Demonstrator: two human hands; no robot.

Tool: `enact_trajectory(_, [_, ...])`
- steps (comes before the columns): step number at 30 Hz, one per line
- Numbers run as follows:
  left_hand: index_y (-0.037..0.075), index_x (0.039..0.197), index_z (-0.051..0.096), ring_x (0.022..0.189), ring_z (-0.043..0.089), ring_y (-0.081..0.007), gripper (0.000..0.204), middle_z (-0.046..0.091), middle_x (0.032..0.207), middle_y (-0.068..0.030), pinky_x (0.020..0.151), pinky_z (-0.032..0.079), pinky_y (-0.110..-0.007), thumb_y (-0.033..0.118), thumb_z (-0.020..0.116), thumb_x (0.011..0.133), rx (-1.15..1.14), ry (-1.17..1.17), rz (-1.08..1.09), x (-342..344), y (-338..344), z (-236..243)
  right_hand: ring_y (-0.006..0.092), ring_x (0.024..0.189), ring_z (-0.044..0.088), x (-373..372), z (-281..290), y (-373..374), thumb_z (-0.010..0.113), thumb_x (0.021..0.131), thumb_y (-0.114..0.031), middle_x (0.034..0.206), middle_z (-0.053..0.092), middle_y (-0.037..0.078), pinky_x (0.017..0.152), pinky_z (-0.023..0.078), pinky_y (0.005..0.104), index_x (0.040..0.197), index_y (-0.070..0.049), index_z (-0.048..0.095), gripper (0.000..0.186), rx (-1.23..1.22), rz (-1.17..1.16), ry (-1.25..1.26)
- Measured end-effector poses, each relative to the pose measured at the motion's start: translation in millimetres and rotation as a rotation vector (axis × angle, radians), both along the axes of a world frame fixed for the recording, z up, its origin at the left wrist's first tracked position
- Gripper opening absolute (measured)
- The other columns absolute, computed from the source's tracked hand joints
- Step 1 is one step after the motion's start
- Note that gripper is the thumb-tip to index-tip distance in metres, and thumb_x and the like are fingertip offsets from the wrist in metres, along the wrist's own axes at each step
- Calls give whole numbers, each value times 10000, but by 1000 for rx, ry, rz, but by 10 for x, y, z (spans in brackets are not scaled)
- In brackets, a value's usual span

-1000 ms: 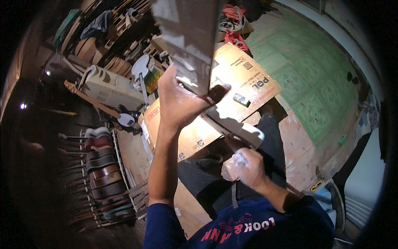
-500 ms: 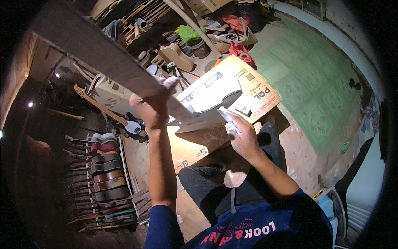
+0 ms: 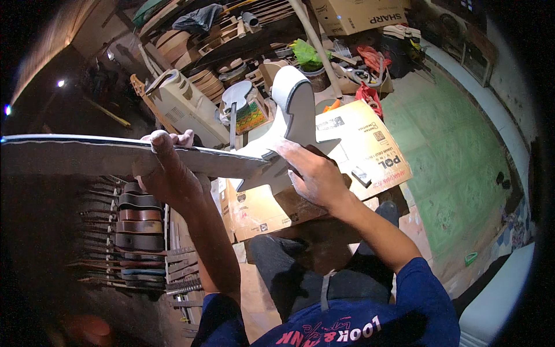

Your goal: The person sands a white guitar body using a sanding block. They hold the instrument with one hand and rub the sanding block along the neck, headstock, and body contours. The person rotates the guitar to access different sides and edges during the process.

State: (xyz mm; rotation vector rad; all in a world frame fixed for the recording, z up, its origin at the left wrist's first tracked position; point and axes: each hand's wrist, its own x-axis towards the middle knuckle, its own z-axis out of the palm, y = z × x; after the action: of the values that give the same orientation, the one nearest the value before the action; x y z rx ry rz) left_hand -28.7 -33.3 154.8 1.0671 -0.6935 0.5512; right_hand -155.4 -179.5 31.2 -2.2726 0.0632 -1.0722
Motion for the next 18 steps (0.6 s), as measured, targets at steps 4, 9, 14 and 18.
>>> enact_trajectory(4, [-15,927,529,757,642,-216,493,585,828,-126,764,606,-361,420,746,852,5,47,-35,91,92,-38,348,1088,616,160,78,251,593,789,-8,1266,583,203,909,524,422,1289,-17,520,506,-65,-45,101])
enact_trajectory(9, [-5,969,545,712,632,-193,452,586,793,-95,707,579,-343,359,779,836,-27,31,-97,185,152,-54,376,1084,609,293,100,384,573,793,-6,1291,566,227,937,498,418,1277,29,523,488,-44,-30,86])
enact_trajectory(14, [-4,855,616,610,640,-149,369,640,765,-66,595,563,-266,280,838,779,91,69,-124,46,-198,76,392,1154,571,208,-58,355,542,793,9,1318,548,239,1005,454,418,1309,16,523,517,106,-119,20])
enact_trajectory(18, [30,869,684,655,637,-115,353,682,747,-43,592,514,-259,297,868,730,435,-319,95,-9,-692,56,417,1224,527,141,-280,37,520,807,-11,1289,548,288,1049,411,388,1295,61,522,494,230,-176,-75])
